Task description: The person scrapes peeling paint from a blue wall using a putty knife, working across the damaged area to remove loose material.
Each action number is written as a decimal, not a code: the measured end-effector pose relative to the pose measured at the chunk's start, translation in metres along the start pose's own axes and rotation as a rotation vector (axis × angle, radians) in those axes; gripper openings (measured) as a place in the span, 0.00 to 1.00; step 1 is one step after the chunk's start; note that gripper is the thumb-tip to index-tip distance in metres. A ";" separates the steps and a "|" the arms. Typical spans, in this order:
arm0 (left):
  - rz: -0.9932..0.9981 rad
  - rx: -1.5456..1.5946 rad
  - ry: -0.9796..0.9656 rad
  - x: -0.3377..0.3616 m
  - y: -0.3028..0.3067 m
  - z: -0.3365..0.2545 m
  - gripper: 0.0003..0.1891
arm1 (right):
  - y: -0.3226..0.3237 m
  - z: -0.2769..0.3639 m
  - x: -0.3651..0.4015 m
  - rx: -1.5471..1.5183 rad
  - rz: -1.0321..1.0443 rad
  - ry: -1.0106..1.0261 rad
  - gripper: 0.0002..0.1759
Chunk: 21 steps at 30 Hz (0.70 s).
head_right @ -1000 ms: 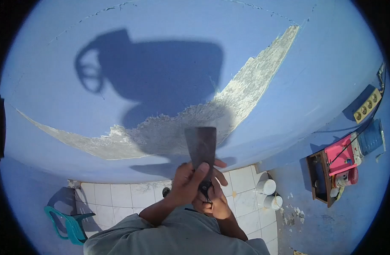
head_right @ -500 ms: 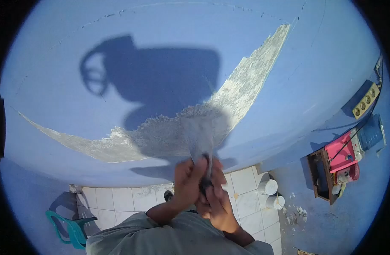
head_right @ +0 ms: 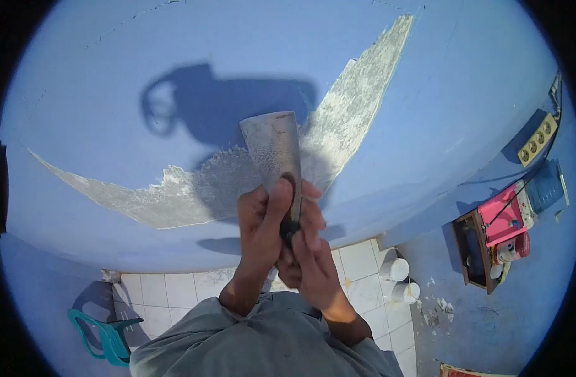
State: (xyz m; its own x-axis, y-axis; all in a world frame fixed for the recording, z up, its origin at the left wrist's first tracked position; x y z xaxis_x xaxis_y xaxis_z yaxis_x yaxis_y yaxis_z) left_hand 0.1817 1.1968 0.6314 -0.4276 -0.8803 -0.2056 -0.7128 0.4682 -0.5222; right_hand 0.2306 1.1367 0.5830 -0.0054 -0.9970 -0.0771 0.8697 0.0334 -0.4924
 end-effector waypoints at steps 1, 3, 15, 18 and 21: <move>0.018 0.027 -0.010 0.005 -0.004 -0.004 0.19 | -0.011 0.012 0.005 0.038 0.083 0.014 0.19; 0.004 0.043 0.021 0.008 -0.005 0.006 0.19 | -0.004 0.009 0.010 0.011 0.073 -0.011 0.19; -0.069 -0.122 0.117 0.013 0.011 0.022 0.20 | 0.009 -0.023 0.015 0.049 0.017 -0.048 0.19; -0.068 0.087 0.115 0.026 -0.002 0.016 0.20 | 0.004 -0.013 0.028 0.012 0.076 -0.131 0.18; -0.010 0.017 0.116 0.026 -0.012 0.030 0.19 | 0.021 -0.007 0.036 0.073 0.073 -0.024 0.17</move>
State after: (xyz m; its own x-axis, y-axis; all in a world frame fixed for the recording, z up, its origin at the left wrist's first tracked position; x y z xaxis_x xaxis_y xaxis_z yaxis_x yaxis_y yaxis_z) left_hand 0.1952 1.1658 0.6075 -0.4829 -0.8696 -0.1033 -0.7081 0.4571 -0.5382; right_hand 0.2449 1.1016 0.5638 0.0702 -0.9936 -0.0886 0.9011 0.1013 -0.4216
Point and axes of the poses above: each hand's wrist, its own x-axis away from the middle knuckle, its own y-axis out of the back of the hand, z = x × y, the point moved 8 cm from there along -x, towards the middle knuckle, and after that the axes turned 9 degrees about y, right-handed, at the moved point
